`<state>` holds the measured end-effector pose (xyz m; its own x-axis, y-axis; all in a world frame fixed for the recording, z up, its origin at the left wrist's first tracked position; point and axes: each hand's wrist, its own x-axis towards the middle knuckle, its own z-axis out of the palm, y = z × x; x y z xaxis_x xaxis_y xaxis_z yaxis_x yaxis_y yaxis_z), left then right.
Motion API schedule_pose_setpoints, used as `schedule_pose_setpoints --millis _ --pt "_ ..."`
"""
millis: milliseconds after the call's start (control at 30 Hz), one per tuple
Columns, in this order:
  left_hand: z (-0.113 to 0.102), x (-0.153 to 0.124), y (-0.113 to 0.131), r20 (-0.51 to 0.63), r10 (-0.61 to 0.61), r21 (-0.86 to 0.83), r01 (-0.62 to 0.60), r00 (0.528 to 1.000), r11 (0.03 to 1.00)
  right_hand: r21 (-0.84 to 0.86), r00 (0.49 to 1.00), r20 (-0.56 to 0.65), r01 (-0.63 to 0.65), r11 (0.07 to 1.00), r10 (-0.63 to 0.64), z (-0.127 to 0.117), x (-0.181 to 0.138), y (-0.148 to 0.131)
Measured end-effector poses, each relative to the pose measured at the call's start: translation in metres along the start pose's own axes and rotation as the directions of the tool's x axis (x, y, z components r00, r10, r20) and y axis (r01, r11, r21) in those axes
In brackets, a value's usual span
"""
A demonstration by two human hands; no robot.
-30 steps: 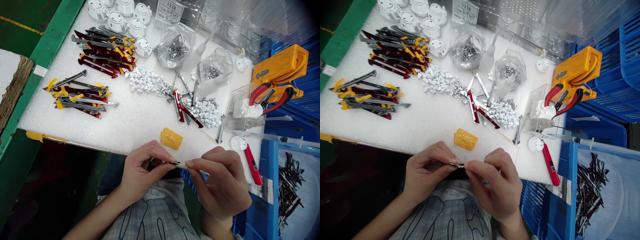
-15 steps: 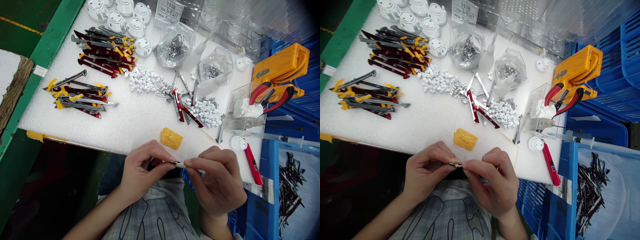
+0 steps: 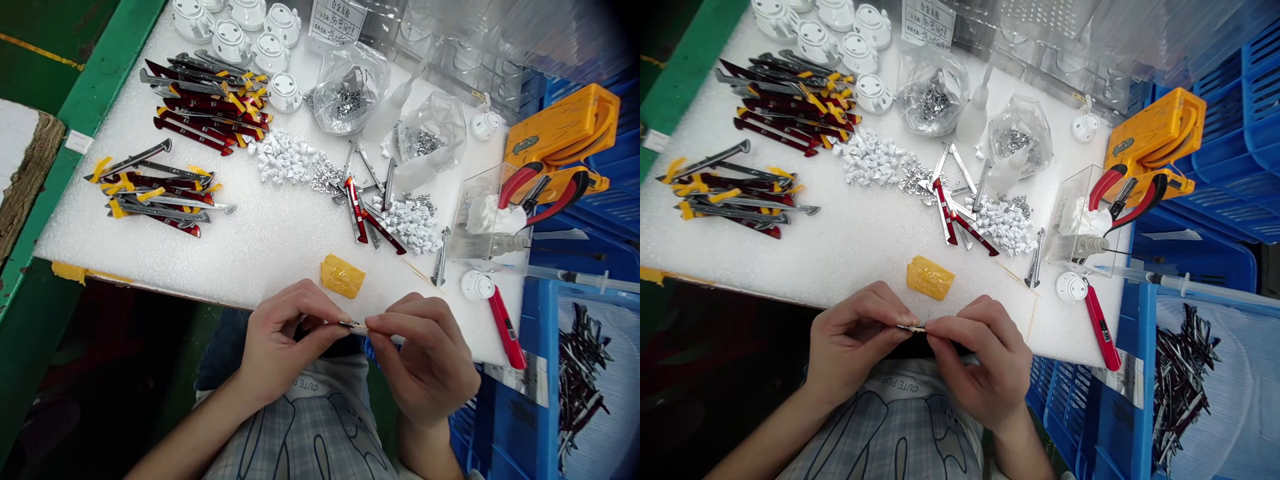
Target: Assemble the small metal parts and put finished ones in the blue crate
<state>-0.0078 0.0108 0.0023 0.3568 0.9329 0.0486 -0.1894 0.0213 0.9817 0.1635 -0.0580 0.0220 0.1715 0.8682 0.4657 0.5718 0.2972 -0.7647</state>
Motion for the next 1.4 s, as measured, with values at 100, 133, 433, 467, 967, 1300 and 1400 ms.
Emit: schedule_pose_setpoints --millis 100,133,433,467,967,1300,1400 --pt "0.0 0.0 0.0 0.0 0.005 -0.003 -0.005 1.0 1.0 0.016 1.0 -0.012 0.006 1.0 -0.006 0.001 -0.001 0.001" --pt "0.0 0.0 0.0 0.0 0.002 0.0 -0.002 1.0 1.0 0.018 1.0 -0.015 0.006 1.0 -0.006 0.001 -0.001 0.001" --pt "0.0 0.001 0.001 -0.01 -0.025 0.041 0.025 1.0 0.999 0.003 1.0 -0.019 -0.003 1.0 0.003 0.0 -0.002 0.001" --pt "0.001 0.001 0.001 -0.012 -0.021 0.034 0.021 1.0 0.999 0.003 1.0 -0.02 -0.002 1.0 0.002 0.0 -0.001 0.001" --pt "0.0 0.0 -0.001 0.001 0.04 -0.003 -0.04 0.999 0.999 -0.133 0.996 -0.071 -0.06 0.989 0.051 -0.012 -0.001 0.02" --pt "-0.001 0.001 0.0 -0.032 -0.015 0.0 0.015 0.999 1.0 -0.473 0.996 -0.072 -0.078 0.877 0.05 -0.014 -0.008 0.034" --pt "-0.001 0.001 0.0 -0.038 -0.013 -0.012 0.012 0.999 1.0 -0.425 0.973 -0.212 -0.173 0.889 0.088 -0.025 -0.004 0.035"
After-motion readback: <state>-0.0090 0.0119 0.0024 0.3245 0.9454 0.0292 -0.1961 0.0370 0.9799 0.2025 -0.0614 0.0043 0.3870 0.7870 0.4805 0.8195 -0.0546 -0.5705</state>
